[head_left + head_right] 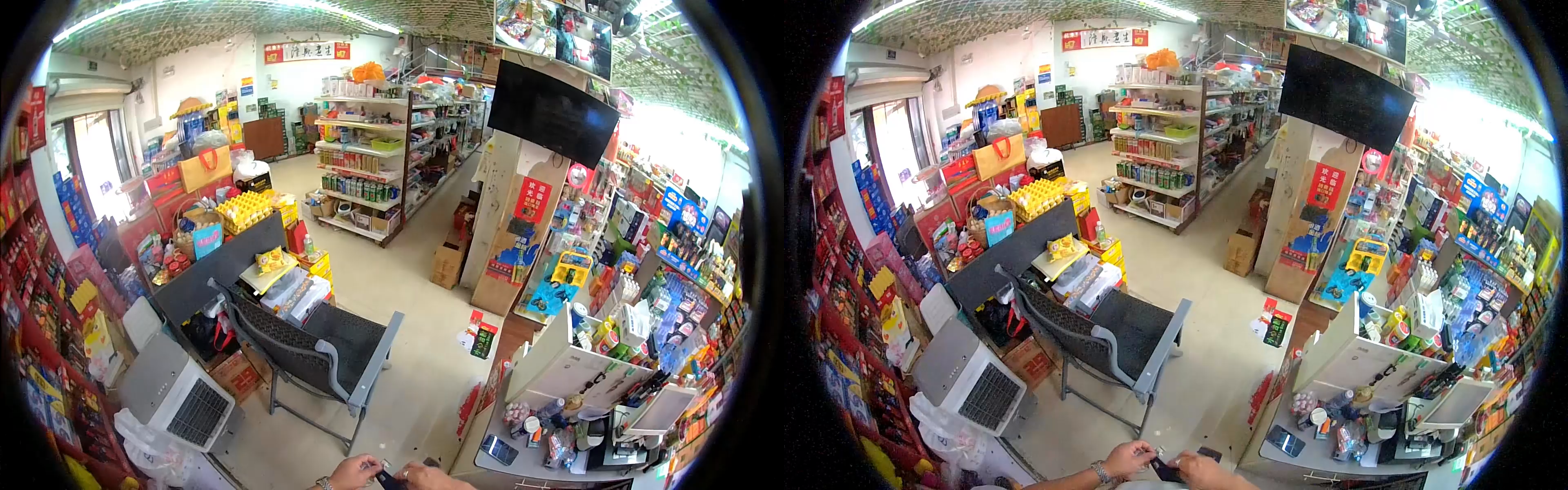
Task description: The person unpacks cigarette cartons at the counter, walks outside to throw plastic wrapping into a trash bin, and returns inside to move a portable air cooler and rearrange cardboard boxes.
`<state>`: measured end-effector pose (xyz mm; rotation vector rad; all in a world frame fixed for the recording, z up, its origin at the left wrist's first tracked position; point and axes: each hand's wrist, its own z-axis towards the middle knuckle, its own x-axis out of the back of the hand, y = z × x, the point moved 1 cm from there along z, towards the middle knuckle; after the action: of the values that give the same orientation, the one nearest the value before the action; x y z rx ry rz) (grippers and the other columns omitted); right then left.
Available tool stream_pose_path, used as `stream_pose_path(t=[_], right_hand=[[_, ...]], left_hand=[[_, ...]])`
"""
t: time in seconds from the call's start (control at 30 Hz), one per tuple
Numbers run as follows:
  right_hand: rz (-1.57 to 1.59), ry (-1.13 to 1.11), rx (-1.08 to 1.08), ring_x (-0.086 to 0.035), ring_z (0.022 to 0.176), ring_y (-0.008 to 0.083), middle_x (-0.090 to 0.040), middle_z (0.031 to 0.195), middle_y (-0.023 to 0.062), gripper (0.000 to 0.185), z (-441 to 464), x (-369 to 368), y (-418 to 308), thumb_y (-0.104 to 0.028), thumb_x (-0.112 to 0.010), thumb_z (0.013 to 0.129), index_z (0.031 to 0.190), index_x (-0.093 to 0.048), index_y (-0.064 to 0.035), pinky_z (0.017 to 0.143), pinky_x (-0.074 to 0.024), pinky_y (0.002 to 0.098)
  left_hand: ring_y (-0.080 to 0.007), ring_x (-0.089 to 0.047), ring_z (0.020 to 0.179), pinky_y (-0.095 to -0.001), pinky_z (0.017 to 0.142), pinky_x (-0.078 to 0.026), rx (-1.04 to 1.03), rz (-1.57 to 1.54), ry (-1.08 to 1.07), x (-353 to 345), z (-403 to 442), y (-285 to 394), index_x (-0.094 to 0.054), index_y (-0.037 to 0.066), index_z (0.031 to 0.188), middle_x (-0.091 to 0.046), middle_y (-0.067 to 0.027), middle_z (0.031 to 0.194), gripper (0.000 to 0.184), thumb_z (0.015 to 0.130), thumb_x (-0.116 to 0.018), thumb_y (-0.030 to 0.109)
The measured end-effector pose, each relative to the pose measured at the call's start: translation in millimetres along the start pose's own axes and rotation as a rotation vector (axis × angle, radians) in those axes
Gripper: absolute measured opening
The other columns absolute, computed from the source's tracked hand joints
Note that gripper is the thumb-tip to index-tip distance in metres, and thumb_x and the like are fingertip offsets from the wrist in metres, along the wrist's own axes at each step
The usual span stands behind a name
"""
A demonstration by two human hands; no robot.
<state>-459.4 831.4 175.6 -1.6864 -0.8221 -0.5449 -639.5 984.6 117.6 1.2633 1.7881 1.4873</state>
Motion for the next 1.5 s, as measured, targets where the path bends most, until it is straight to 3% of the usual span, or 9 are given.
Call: stream_pose_path(t=[0.1,0.3,0.5,0.6,0.77,1.07,1.27,1.37,1.5], right_hand=[[0.030,0.003,0.037,-0.063,0.088,0.0409,-0.064,0.096,0.0226,0.023,9,22,-5,-0.022,-0.059,0.085,0.097,-0.065,-0.0028,0.077,-0.0510,0.0502],[-0.070,-0.030,0.228,-0.062,0.091,0.0406,-0.065,0.094,0.0223,0.027,9,37,-23,-0.027,-0.059,0.086,0.094,-0.066,-0.0023,0.080,-0.0504,0.0488],[-0.020,0.175,0.452,-0.064,0.086,0.0399,-0.066,0.087,0.0220,0.032,21,29,-27,-0.032,-0.060,0.088,0.087,-0.068,-0.0018,0.079,-0.0513,0.0486],[-0.025,0.046,0.163,-0.065,0.089,0.0401,-0.067,0.089,0.0237,0.037,23,29,-33,-0.037,-0.060,0.090,0.089,-0.070,-0.0014,0.080,-0.0517,0.0471],[-0.217,0.214,0.237,-0.065,0.078,0.0333,-0.066,0.075,0.0147,0.041,32,10,-6,-0.046,-0.059,0.092,0.084,-0.073,-0.0089,0.073,-0.0533,0.0445],[-0.062,0.001,0.393,-0.063,0.086,0.0326,-0.066,0.083,0.0146,0.024,29,11,-6,-0.029,-0.058,0.093,0.105,-0.070,-0.0111,0.077,-0.0514,0.0462],[-0.154,-0.078,0.149,-0.063,0.089,0.0340,-0.068,0.087,0.0150,0.023,23,2,-1,-0.028,-0.061,0.090,0.101,-0.071,-0.0110,0.085,-0.0498,0.0457],[0.007,-0.006,0.212,-0.061,0.098,0.0351,-0.068,0.103,0.0146,0.034,20,0,20,-0.032,-0.069,0.087,0.112,-0.067,-0.0094,0.087,-0.0492,0.0463],[-0.011,0.701,0.240,-0.052,0.121,0.0348,-0.058,0.127,0.0195,0.071,3,64,-16,-0.037,-0.081,0.077,0.132,-0.052,-0.0019,0.097,-0.0457,0.0485]], left_hand=[[-0.0073,-0.063,0.084,-0.0259,0.076,-0.052,0.143,-0.104,0.053,1,-5,14,-0.067,0.006,0.108,-0.071,-0.0006,0.092,0.024,0.092,-0.070,0.024],[-0.0117,-0.064,0.088,-0.0279,0.083,-0.051,-0.215,0.184,-0.158,12,-13,29,-0.070,0.008,0.103,-0.068,-0.0013,0.098,0.024,0.086,-0.076,0.023],[-0.0145,-0.064,0.091,-0.0267,0.085,-0.049,-0.159,0.052,-0.199,12,-13,11,-0.069,0.006,0.097,-0.068,-0.0026,0.096,0.019,0.086,-0.076,0.020],[-0.0144,-0.063,0.091,-0.0267,0.084,-0.049,-0.223,0.079,-0.167,10,-18,18,-0.068,0.005,0.094,-0.067,-0.0027,0.095,0.014,0.086,-0.075,0.016],[-0.0141,-0.063,0.090,-0.0269,0.083,-0.049,-0.224,0.059,-0.049,9,-22,21,-0.068,0.006,0.093,-0.066,-0.0023,0.093,0.011,0.086,-0.075,0.013],[-0.0161,-0.064,0.090,-0.0282,0.083,-0.050,-0.300,0.098,-0.105,5,-23,31,-0.070,0.005,0.092,-0.067,-0.0046,0.094,0.011,0.085,-0.075,0.012],[-0.0159,-0.064,0.090,-0.0280,0.083,-0.050,-0.340,0.117,-0.089,8,-28,36,-0.069,0.005,0.091,-0.067,-0.0052,0.096,0.010,0.086,-0.074,0.012],[-0.0150,-0.064,0.091,-0.0280,0.083,-0.050,-0.338,0.063,-0.007,12,-24,27,-0.066,0.005,0.091,-0.066,-0.0051,0.096,0.009,0.086,-0.073,0.009],[-0.0152,-0.065,0.085,-0.0322,0.078,-0.054,-0.179,-0.435,0.126,31,-21,26,-0.064,0.005,0.094,-0.066,-0.0043,0.094,0.014,0.084,-0.075,0.005]])
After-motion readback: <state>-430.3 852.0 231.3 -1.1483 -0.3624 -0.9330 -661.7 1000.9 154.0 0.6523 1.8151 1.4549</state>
